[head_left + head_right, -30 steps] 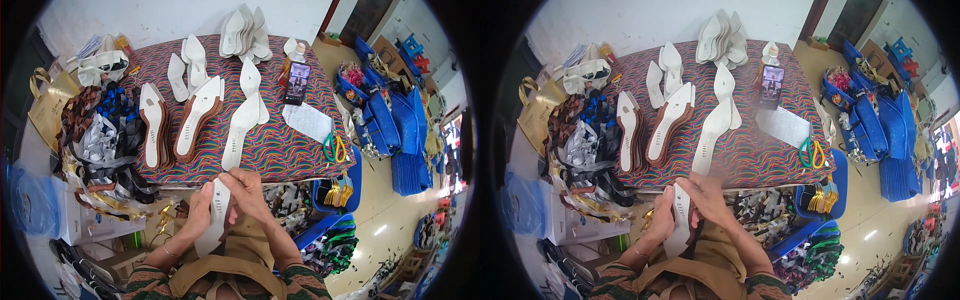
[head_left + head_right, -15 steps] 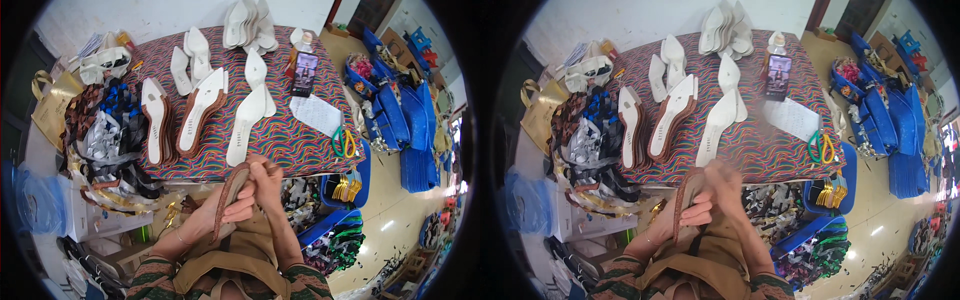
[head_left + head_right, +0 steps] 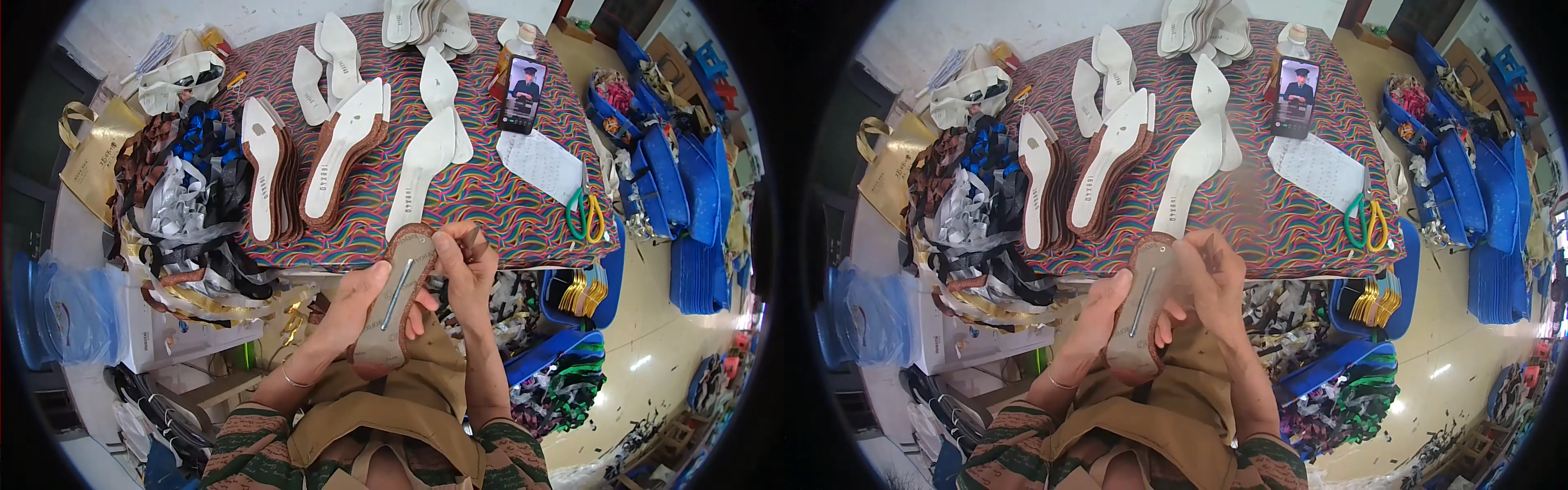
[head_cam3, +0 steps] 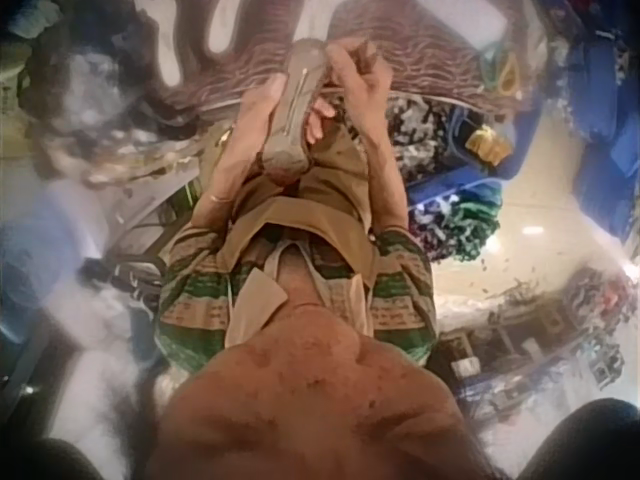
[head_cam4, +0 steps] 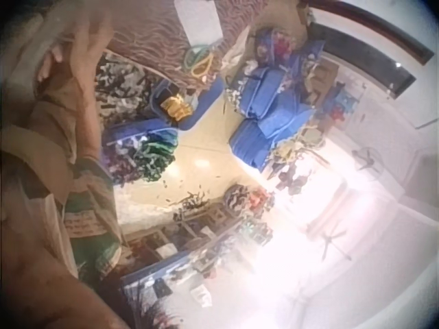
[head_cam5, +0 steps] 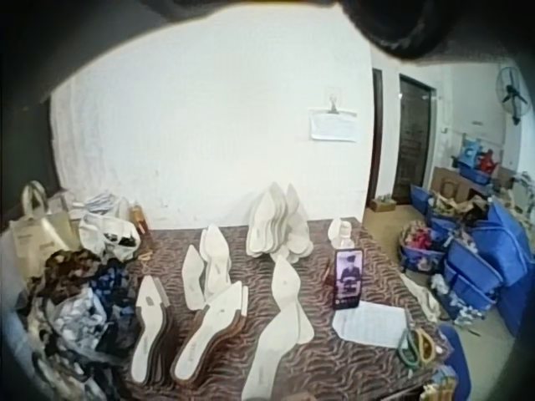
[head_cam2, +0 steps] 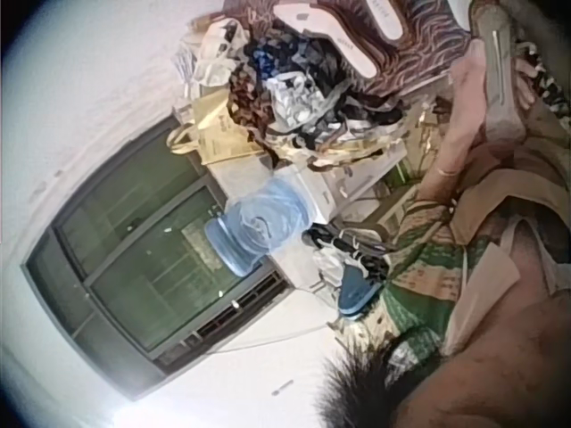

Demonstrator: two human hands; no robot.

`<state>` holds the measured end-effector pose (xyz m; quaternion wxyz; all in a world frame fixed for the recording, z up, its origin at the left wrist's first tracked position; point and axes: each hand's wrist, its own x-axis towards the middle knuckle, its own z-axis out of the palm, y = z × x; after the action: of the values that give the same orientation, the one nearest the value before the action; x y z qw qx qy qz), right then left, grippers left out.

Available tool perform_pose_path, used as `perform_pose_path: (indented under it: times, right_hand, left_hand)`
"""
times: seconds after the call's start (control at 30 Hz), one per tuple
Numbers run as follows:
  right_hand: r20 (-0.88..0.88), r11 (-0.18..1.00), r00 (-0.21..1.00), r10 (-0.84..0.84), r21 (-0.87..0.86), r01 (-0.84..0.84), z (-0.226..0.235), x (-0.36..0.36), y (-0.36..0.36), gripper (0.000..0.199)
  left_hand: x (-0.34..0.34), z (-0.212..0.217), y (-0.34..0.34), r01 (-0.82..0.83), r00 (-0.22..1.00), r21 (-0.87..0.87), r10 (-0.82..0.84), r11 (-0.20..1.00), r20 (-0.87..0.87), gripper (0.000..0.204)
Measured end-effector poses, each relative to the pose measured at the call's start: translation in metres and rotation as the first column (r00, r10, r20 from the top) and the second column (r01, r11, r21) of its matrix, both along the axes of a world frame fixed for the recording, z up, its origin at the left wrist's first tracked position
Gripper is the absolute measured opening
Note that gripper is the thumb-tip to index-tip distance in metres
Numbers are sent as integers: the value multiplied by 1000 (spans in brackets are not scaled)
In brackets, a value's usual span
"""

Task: The person attaches brown straps to white slipper soles using a small tool to secure them. They handle multiple soles and straps, placing finished units on the table.

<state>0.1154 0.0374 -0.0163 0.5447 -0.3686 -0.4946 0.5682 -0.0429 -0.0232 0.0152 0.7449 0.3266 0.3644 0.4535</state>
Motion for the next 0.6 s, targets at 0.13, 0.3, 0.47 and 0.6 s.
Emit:
perform_pose_path:
  times: [0.13,0.3,0.47,0.6]
  right_hand:
    - [-302,974,952,48,-196,-111,-5,-10,-14,12]
    - [-263,967,964,22,-238,-87,-4,-28,-46,32]
    - [-44,946,995,92,-307,-101,-18,-18,-70,14]
    - [13,990,999,47,-131,-44,-36,-10,-82,10]
  left_hand:
    - [-2,0,1,-28,991,62,36,998,-130,58]
    - [-7,4,14,-108,836,306,253,946,-487,58]
    - [-11,2,29,-251,922,168,288,953,-257,59]
    - [-13,-5,35,-294,940,103,307,950,-148,60]
